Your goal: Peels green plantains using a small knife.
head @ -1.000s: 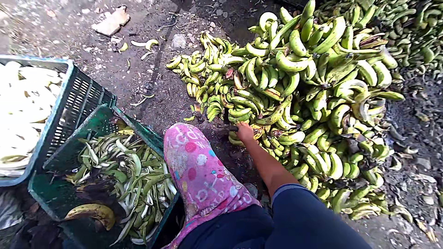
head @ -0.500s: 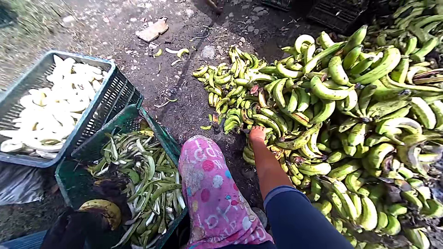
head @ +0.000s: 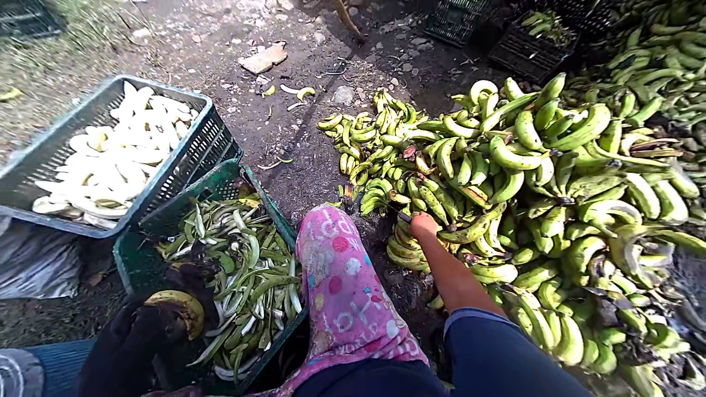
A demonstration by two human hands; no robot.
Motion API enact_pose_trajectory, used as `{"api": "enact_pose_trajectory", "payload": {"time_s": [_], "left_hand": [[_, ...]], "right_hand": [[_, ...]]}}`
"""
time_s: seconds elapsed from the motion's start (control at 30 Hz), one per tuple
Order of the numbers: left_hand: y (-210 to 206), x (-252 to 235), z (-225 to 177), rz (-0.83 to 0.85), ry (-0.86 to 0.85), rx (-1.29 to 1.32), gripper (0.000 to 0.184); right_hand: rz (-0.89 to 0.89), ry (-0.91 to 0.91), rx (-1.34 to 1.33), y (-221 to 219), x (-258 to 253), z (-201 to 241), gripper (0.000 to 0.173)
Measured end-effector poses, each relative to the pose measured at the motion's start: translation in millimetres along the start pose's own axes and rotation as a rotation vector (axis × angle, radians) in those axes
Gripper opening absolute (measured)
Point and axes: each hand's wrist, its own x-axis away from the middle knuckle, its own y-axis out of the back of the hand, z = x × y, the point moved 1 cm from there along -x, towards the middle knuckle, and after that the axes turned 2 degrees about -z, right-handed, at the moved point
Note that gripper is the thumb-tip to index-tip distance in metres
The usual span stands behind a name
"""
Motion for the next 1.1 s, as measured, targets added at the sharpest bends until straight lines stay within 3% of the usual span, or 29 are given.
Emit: {"api": "enact_pose_trajectory", "payload": {"time_s": [0.17, 0.33, 0.43, 0.57, 0.8, 0.9, 1.1], "left_hand": [[9, 8, -4, -0.034, -0.043, 0.014, 0.056], [12, 10, -4, -0.05, -0.121, -0.059, 0.059], [15, 10, -3, -0.047, -0.17, -0.058, 0.06], [24, 17, -4, -0.054, -0.171, 0.022, 0.057], [21, 14, -9, -0.029, -0.159, -0.032, 0.058], [9, 12, -22, 0.006, -0.193, -0.005, 0.052], [-3, 14, -11, 0.013, -0.218, 0.097, 0.051]], "right_hand": [[-0.053, 0.028, -0.17, -11, 56, -35, 0.05], [-0.132, -0.122, -0.665, -20, 107, -69, 0.045], [-0.189, -0.18, -1.057, -10, 124, -71, 0.041], [-0.245, -0.135, -1.245, 19, 151, -53, 0.037], [-0.285, 0.328, -1.169, 103, 199, 14, 0.03], [-0.362, 0.593, -0.976, 144, 215, 61, 0.039], [-0.554, 1.515, -0.197, 210, 241, 181, 0.043]]}}
